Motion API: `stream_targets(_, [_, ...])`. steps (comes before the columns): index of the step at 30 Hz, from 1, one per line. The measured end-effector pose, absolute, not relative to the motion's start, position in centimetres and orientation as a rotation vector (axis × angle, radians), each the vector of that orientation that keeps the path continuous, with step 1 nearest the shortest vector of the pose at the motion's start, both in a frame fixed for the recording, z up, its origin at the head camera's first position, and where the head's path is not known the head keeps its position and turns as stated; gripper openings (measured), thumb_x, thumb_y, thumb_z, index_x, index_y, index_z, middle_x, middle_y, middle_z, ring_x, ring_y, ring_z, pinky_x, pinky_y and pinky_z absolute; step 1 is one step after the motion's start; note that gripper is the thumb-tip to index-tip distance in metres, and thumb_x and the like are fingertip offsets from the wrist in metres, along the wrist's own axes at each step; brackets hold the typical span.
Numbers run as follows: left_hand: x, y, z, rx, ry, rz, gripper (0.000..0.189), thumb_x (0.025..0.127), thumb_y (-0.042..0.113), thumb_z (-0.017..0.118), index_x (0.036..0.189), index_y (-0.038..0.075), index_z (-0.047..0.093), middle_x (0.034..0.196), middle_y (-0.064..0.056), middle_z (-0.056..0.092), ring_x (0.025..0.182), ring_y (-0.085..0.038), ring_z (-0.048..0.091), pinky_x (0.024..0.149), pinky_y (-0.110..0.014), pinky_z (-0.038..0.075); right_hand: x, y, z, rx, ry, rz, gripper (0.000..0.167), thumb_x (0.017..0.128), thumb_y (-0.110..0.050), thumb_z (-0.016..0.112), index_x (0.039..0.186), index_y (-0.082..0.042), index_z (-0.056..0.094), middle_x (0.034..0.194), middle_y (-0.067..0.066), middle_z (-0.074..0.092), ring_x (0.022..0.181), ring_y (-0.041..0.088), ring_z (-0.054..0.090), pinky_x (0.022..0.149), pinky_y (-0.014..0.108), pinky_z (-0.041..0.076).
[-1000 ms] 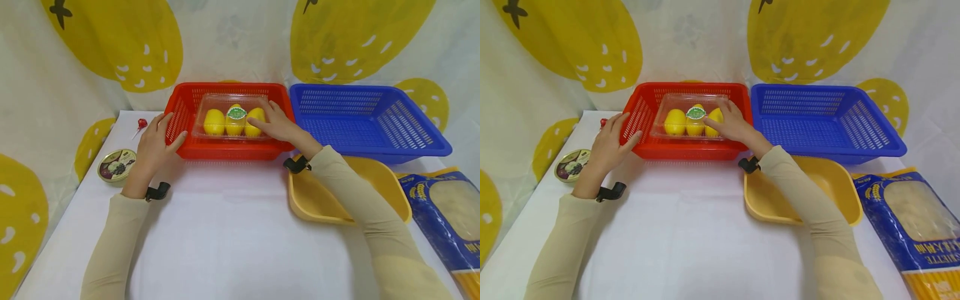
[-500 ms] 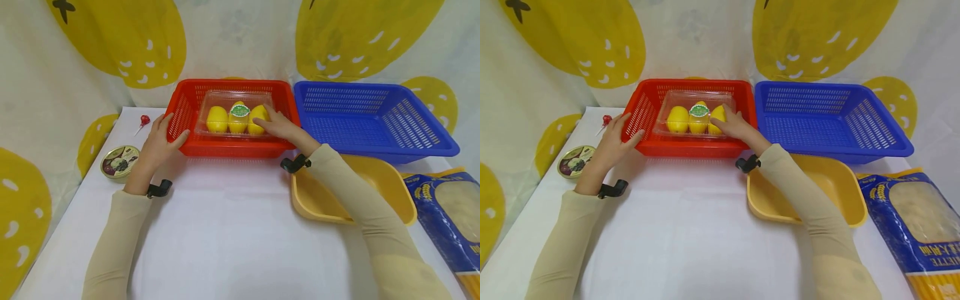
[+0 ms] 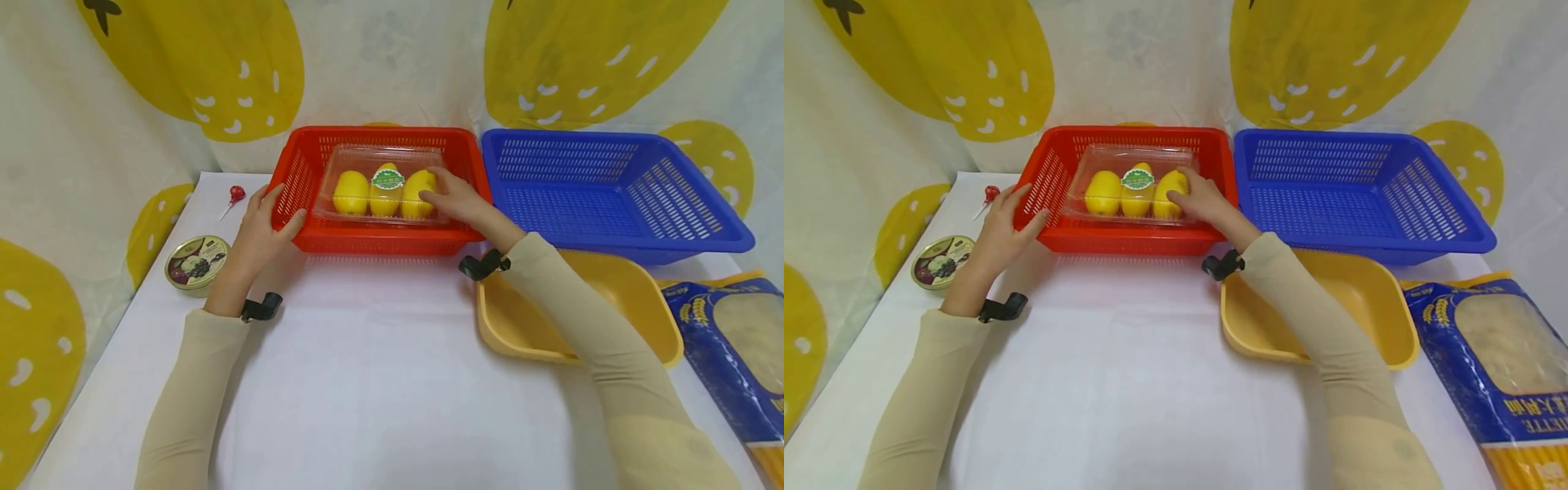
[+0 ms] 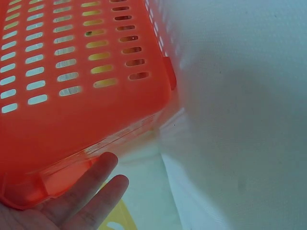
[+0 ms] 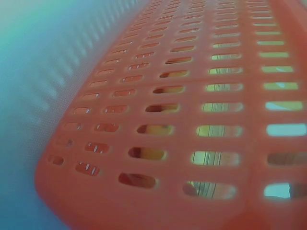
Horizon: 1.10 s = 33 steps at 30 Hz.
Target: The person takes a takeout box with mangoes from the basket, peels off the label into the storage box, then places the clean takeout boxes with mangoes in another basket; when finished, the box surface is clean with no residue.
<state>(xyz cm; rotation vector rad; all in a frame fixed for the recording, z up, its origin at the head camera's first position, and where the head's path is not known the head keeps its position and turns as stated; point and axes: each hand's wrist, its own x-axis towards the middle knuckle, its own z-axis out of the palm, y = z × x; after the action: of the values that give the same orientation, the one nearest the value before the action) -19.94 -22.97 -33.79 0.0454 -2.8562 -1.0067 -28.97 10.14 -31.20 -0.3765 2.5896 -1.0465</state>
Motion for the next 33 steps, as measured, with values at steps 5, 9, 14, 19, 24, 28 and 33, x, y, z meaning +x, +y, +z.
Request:
stream_targets(5, [-19.95, -22.98, -33.80, 0.052, -2.852, -1.017, 0.079, 0.093, 0.051, 0.054, 0.156, 0.017, 0.020, 0.161, -0.013, 0.012, 0.139, -0.040, 0.030, 0.099, -0.059, 0.041, -29.08, 10.25, -31.16, -0.363, 2.548, -1.115, 0.067, 0.100, -0.029, 0.052, 0.156, -0.013, 0.018, 0.150, 0.018, 0.037, 0.128, 0.033, 0.043, 0.111, 0.050, 0.034])
stream_targets(9, [-20.00, -22.99, -33.89, 0.057, -2.843, -1.019, 0.079, 0.093, 0.051, 0.054, 0.156, 0.017, 0.021, 0.161, -0.013, 0.013, 0.139, -0.040, 0.032, 0.100, -0.058, 0.041, -28.95, 10.31, -31.00, -0.368, 2.547, -1.146, 0.064, 0.101, -0.028, 0.051, 0.156, -0.014, 0.021, 0.134, 0.019, 0.048, 0.110, 0.030, 0.052, 0.104, 0.043, 0.045])
stream_targets(14, [-20.09, -23.00, -33.98, 0.056, -2.841, -1.013, 0.080, 0.093, 0.054, 0.053, 0.156, 0.016, 0.022, 0.161, -0.013, 0.014, 0.139, -0.040, 0.033, 0.101, -0.057, 0.041, -28.74, 10.38, -30.89, -0.376, 2.552, -1.191, 0.060, 0.102, -0.025, 0.050, 0.155, -0.014, 0.025, 0.108, 0.017, 0.050, 0.084, 0.024, 0.054, 0.083, 0.033, 0.054])
stream_targets(19, [-20.10, -23.02, -33.99, 0.065, -2.844, -1.009, 0.079, 0.093, 0.052, 0.054, 0.156, 0.017, 0.022, 0.161, -0.013, 0.015, 0.138, -0.039, 0.034, 0.100, -0.057, 0.042, -28.73, 10.33, -30.84, -0.370, 2.534, -1.214, 0.059, 0.102, -0.023, 0.049, 0.155, -0.015, 0.025, 0.121, 0.019, 0.048, 0.106, 0.029, 0.047, 0.096, 0.040, 0.049])
stream_targets(24, [-19.92, -22.90, -33.74, 0.081, -2.855, -1.009, 0.078, 0.093, 0.051, 0.055, 0.156, 0.018, 0.022, 0.161, -0.013, 0.015, 0.138, -0.040, 0.033, 0.099, -0.058, 0.042, -28.83, 10.36, -30.97, -0.366, 2.535, -1.237, 0.058, 0.102, -0.023, 0.049, 0.155, -0.016, 0.027, 0.115, 0.019, 0.048, 0.103, 0.028, 0.045, 0.090, 0.040, 0.049])
stream_targets(28, [-19.85, -22.81, -33.66, 0.093, -2.859, -1.013, 0.078, 0.093, 0.049, 0.055, 0.156, 0.018, 0.022, 0.161, -0.012, 0.015, 0.138, -0.040, 0.034, 0.098, -0.059, 0.043, -28.78, 10.44, -30.98, -0.370, 2.533, -1.259, 0.057, 0.102, -0.023, 0.049, 0.155, -0.016, 0.028, 0.111, 0.017, 0.048, 0.098, 0.025, 0.045, 0.084, 0.037, 0.050])
stream_targets(33, [-19.90, -22.79, -33.74, 0.091, -2.846, -1.004, 0.077, 0.093, 0.050, 0.054, 0.156, 0.018, 0.024, 0.161, -0.013, 0.016, 0.138, -0.040, 0.035, 0.098, -0.058, 0.043, -28.74, 10.48, -30.94, -0.381, 2.535, -1.287, 0.056, 0.101, -0.023, 0.051, 0.154, -0.016, 0.031, 0.104, 0.016, 0.049, 0.090, 0.024, 0.047, 0.077, 0.037, 0.051])
